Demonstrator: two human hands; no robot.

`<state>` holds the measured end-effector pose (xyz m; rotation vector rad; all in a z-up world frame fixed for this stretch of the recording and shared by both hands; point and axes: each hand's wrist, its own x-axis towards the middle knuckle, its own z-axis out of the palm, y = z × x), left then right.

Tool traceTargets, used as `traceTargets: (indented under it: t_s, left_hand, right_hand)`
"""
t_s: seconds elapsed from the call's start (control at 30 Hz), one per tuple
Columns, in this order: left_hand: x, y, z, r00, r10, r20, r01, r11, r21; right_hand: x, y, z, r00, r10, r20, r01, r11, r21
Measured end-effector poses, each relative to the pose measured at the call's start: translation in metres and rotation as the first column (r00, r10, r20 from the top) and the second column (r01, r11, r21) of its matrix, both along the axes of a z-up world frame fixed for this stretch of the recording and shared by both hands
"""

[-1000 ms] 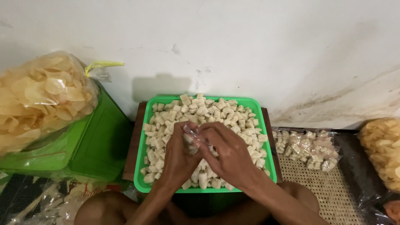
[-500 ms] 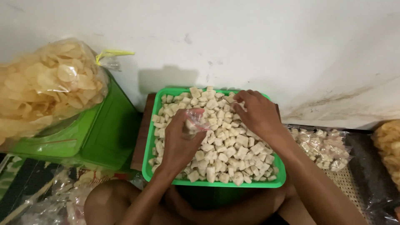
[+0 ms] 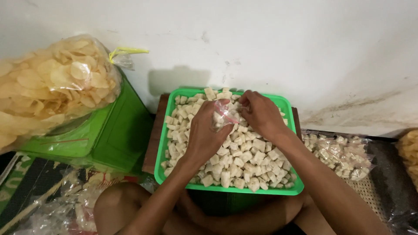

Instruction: Packing small snack items into individual plastic bags from a large tray while sitting on the floor.

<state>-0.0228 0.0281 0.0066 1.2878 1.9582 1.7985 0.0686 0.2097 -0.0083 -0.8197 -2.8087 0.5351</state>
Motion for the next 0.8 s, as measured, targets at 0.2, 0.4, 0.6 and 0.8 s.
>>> traceTargets:
  t_s: [0.2,0.4,0.6,0.8]
  left_hand:
    - [-0.005,0.003,-0.006,0.999,0.018,-0.042,-0.019,1.0,-0.022]
    - [0.001,0.01,-0.004,0.997,-0.008,-0.077,0.004,0.998,-0.062]
    - [0.006,0.01,0.001,0.993,-0.042,-0.113,0.039,0.999,-0.024]
    - [0.013,0.008,0.003,0.99,-0.03,-0.139,0.029,1.0,-0.013]
  right_hand:
    - [0.019,-0.021,0.037,0.874,-0.08,-0.479,-0.055,0.964,-0.26]
    - [0.033,-0.045,0.067,0.814,-0.07,-0.577,-0.249,0.855,-0.456]
    - [0.039,-0.064,0.088,0.858,0.013,-0.513,-0.254,0.88,-0.402]
    - [0.043,-0.062,0.073,0.849,0.156,-0.505,-0.265,0.952,-0.152]
